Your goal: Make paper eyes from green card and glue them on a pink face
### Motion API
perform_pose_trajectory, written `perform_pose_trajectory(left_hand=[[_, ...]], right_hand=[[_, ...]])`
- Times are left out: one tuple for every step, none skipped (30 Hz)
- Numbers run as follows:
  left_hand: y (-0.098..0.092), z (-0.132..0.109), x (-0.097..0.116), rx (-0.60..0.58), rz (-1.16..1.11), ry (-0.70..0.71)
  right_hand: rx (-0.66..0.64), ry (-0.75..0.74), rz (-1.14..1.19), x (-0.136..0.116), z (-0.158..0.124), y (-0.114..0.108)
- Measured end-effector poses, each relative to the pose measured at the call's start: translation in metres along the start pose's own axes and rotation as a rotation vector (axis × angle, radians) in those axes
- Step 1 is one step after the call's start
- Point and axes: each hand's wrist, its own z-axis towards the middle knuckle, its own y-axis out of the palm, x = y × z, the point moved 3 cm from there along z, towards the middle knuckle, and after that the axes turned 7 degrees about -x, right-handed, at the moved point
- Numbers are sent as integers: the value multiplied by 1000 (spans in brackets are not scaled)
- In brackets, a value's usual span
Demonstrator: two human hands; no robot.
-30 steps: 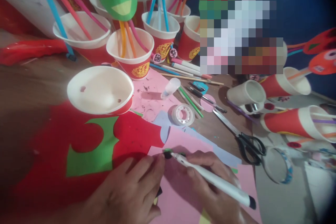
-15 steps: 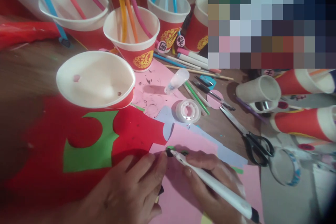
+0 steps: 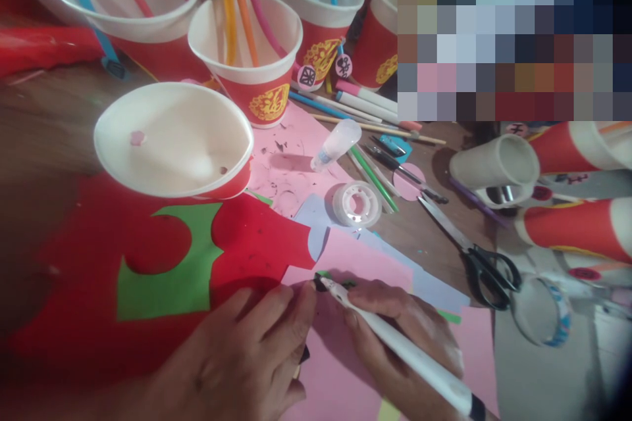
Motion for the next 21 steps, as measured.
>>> perform_pose_trajectory(left_hand=[[0, 0, 0, -2, 1, -4], [0, 0, 0, -1, 5, -2], [-1, 0, 1, 2, 10, 4], [-1, 0, 1, 2, 15, 11], [-1, -1, 1, 6, 20, 13], [-2, -1, 1, 10, 23, 14], [-2, -1, 1, 12, 25, 17], [-2, -1, 2, 13, 26, 16], [-1, -2, 2, 7, 26, 15], [-1, -2, 2, 6, 25, 16], [0, -2, 2, -2, 24, 13], [1, -2, 1, -6, 22, 11], [2, -2, 1, -8, 20, 7], [2, -2, 1, -5, 16, 8], [3, -2, 1, -6, 12, 6], [3, -1, 1, 3, 10, 3], [3, -1, 1, 5, 14, 2], [3, 0, 1, 11, 18, 3], [3, 0, 1, 10, 24, 2], [2, 1, 1, 14, 27, 3], [2, 2, 1, 14, 26, 5]], right_hand=[[-1, -2, -3, 0, 0, 0], [2, -2, -7, 0, 0, 0], [6, -1, -10, 0, 0, -1], [12, 1, -12, 0, 0, -1], [21, 3, -12, 0, 0, -2], [30, 6, -12, 0, 1, -2], [31, 7, -15, -1, 1, -3], [28, 9, -22, -1, 1, -3], [21, 10, -31, -1, 2, -4], [10, 11, -42, -2, 2, -4], [-1, 12, -52, -2, 3, -4], [-7, 13, -56, -3, 3, -4], [-4, 16, -56, -3, 4, -5], [2, 20, -56, -3, 4, -4], [6, 23, -60, -4, 4, -4], [12, 24, -69, -4, 4, -4], [17, 22, -83, -4, 4, -4], [18, 17, -100, -4, 4, -3], [18, 13, -114, -4, 4, -3], [17, 11, -121, -4, 4, -3], [14, 12, -117, -4, 3, -3]])
